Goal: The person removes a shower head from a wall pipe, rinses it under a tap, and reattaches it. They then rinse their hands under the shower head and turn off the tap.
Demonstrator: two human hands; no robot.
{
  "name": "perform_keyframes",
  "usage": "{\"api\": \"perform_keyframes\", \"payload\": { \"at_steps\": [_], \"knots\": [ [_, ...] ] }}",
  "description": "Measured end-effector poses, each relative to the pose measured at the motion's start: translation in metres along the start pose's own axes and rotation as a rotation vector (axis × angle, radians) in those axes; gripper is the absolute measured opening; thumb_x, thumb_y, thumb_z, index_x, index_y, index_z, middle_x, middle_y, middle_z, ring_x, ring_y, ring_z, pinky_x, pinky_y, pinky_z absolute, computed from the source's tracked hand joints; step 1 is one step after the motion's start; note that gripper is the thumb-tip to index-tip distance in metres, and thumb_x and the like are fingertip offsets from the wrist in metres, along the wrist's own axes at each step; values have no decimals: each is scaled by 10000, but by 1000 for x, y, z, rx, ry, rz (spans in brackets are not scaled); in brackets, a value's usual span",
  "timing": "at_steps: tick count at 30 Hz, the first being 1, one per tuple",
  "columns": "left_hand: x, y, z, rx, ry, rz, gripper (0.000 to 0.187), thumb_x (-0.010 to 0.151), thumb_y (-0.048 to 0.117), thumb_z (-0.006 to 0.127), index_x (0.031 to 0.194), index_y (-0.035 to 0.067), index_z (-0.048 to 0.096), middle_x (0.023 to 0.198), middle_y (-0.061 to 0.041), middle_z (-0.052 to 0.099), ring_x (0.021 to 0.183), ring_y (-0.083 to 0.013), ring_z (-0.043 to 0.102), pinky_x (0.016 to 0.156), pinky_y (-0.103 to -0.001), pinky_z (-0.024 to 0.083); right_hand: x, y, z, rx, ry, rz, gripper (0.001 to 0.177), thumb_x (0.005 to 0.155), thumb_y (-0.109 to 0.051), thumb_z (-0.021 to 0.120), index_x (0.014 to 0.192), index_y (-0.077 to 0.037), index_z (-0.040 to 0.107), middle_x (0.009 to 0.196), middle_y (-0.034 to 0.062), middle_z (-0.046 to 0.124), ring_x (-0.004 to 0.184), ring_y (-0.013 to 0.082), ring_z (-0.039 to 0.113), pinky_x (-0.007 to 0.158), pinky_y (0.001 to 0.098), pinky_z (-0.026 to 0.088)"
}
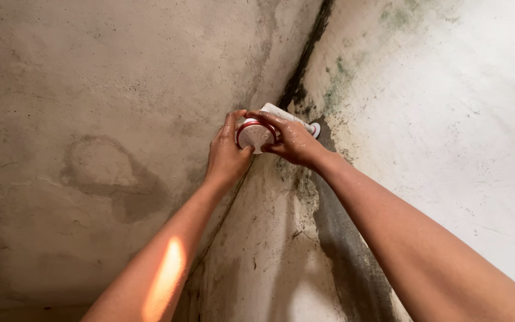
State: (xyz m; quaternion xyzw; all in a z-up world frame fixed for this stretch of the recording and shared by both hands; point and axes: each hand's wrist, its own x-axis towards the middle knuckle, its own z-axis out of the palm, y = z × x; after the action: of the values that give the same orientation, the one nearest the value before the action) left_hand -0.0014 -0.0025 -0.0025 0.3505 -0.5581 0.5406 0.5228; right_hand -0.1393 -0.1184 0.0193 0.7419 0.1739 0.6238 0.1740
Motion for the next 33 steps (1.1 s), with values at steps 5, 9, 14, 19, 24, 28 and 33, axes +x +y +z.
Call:
{"api": "perform_keyframes", "payload": {
  "at_steps": [5,9,14,19,24,28,33],
  "knots": [
    [-10,5,5,-9,48,-15,596,819,-18,716,1292,147,393,1321,-130,641,1255,-328,653,996,-431,554,-10,2,5,-67,132,-311,762,822,-1,796,1488,-210,490,1411,106,646,1246,291,652,996,408,563],
    [-14,5,6,-40,-8,-61,599,863,55,737,1293,161,334,1369,-131,581,1262,-307,641,1039,-422,554,-12,8,9,-56,144,-316,783,804,24,781,1493,-200,485,1401,107,656,1226,309,672,988,412,571],
    [-25,2,7,-104,-38,-76,724,836,45,734,1381,186,278,1477,-140,484,1247,-316,625,1028,-434,542,-14,15,18,40,107,-163,822,852,-93,767,1562,-227,376,1367,128,650,1072,305,740,956,396,552],
    [-58,-4,20,-193,-21,-295,816,858,115,679,1517,251,218,1507,-100,441,1173,-270,678,915,-425,580,-74,11,48,393,397,208,690,882,-253,717,1453,-119,354,1195,139,709,961,273,770,824,387,608],
    [-131,17,49,-488,-36,-520,341,970,324,650,1223,107,578,1261,-63,616,1084,-168,608,787,-338,543,-162,-32,84,291,277,634,299,886,-324,701,1094,-111,717,1036,84,786,999,209,755,902,353,559],
    [-205,48,60,-575,-257,-858,285,979,376,524,1115,180,681,1015,-27,688,911,-181,626,750,-342,532,-240,-84,93,24,-157,909,280,814,-299,727,1066,-178,739,1058,66,764,1016,272,716,899,412,554],
    [-269,71,62,-604,-542,-820,583,1078,505,433,1056,92,844,1119,-9,769,1027,-5,633,843,-252,523,-299,-117,92,119,-394,1100,238,845,-174,657,1051,-61,691,873,156,794,898,294,789,847,422,580]
  ]
}}
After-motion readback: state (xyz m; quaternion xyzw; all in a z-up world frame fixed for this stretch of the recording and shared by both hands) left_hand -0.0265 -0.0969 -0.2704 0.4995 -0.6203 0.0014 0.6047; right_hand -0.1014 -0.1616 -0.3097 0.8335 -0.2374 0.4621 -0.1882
